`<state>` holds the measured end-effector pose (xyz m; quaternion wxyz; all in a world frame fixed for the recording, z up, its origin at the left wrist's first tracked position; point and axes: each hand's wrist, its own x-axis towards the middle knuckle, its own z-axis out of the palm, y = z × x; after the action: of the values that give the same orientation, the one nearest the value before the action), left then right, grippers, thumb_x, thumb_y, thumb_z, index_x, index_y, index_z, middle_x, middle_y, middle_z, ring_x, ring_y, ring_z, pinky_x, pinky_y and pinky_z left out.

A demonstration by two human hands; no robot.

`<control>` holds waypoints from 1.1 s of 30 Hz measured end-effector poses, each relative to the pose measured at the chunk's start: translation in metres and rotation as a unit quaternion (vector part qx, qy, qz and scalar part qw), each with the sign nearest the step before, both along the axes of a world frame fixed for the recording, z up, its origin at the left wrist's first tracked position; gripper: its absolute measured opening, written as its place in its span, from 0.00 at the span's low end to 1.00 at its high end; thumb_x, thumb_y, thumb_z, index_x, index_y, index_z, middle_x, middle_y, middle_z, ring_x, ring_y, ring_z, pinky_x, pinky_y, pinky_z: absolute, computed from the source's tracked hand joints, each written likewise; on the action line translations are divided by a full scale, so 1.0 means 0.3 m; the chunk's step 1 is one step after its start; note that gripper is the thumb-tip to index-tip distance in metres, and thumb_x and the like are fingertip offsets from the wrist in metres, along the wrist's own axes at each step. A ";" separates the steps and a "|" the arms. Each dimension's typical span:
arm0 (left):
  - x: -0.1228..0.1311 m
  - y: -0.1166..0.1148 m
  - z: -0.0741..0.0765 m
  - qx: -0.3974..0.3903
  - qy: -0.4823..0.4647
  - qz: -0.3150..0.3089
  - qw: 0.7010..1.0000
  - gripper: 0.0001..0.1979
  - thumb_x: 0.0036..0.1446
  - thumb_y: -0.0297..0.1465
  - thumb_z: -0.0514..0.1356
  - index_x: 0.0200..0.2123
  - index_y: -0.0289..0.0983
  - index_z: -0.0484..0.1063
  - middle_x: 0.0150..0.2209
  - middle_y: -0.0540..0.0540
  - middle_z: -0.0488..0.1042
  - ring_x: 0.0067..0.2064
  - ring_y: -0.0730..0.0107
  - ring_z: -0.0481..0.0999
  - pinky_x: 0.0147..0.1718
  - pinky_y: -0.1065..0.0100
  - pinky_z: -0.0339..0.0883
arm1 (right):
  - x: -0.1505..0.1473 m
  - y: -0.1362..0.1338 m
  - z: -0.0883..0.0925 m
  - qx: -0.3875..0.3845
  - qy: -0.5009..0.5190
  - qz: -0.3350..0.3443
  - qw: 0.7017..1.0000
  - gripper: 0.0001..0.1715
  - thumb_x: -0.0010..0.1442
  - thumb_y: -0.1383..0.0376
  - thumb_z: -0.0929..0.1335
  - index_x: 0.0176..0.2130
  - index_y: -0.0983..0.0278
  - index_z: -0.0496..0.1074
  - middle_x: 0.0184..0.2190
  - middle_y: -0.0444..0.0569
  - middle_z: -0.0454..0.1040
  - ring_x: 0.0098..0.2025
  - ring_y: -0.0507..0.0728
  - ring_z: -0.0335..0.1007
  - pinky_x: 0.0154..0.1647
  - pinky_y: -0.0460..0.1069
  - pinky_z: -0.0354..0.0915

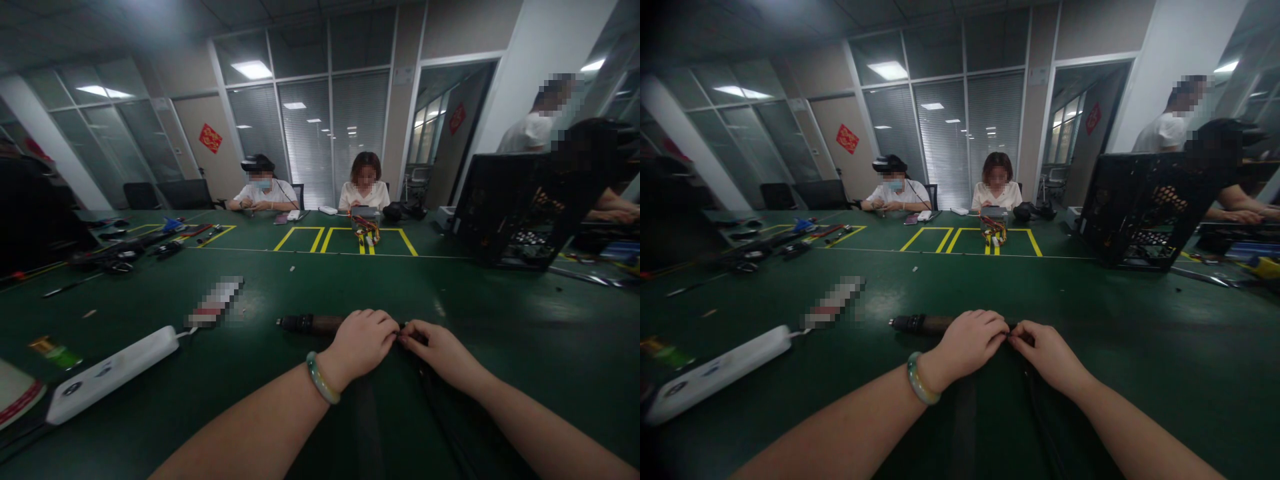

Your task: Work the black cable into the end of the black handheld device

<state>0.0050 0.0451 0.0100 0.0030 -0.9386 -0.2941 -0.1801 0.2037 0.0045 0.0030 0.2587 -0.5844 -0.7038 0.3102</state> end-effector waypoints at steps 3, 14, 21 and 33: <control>0.002 -0.001 -0.001 -0.002 -0.011 0.009 1.000 0.10 0.66 0.33 0.50 0.47 0.39 0.66 0.45 0.48 0.70 0.46 0.67 0.70 0.44 0.63 0.63 | 0.005 0.006 -0.013 0.000 0.003 0.002 1.000 0.11 0.62 0.57 0.64 0.36 0.59 0.72 0.33 0.43 0.76 0.34 0.55 0.72 0.33 0.47 0.64; 0.001 0.002 -0.008 -0.002 -0.019 0.004 1.000 0.08 0.65 0.32 0.51 0.43 0.41 0.68 0.44 0.50 0.71 0.44 0.68 0.70 0.44 0.63 0.63 | 0.003 0.002 -0.010 0.018 -0.013 0.002 1.000 0.11 0.62 0.57 0.64 0.35 0.60 0.72 0.32 0.43 0.76 0.33 0.55 0.71 0.33 0.47 0.62; -0.001 -0.001 -0.001 0.000 -0.023 0.005 1.000 0.08 0.64 0.33 0.52 0.45 0.41 0.67 0.44 0.49 0.71 0.45 0.68 0.70 0.44 0.64 0.63 | 0.009 0.011 -0.030 0.017 -0.006 0.005 1.000 0.11 0.62 0.56 0.64 0.36 0.59 0.72 0.32 0.42 0.76 0.34 0.55 0.72 0.34 0.47 0.63; 0.001 0.002 -0.003 -0.003 -0.015 -0.002 1.000 0.08 0.65 0.33 0.52 0.43 0.40 0.68 0.44 0.48 0.70 0.45 0.67 0.70 0.43 0.63 0.63 | 0.007 0.006 -0.016 0.012 -0.008 0.004 1.000 0.12 0.62 0.56 0.64 0.36 0.60 0.72 0.33 0.43 0.76 0.35 0.56 0.72 0.35 0.48 0.63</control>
<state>0.0052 0.0457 0.0092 -0.0044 -0.9365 -0.2925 -0.1934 0.2058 0.0063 -0.0017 0.2589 -0.5811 -0.7114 0.2985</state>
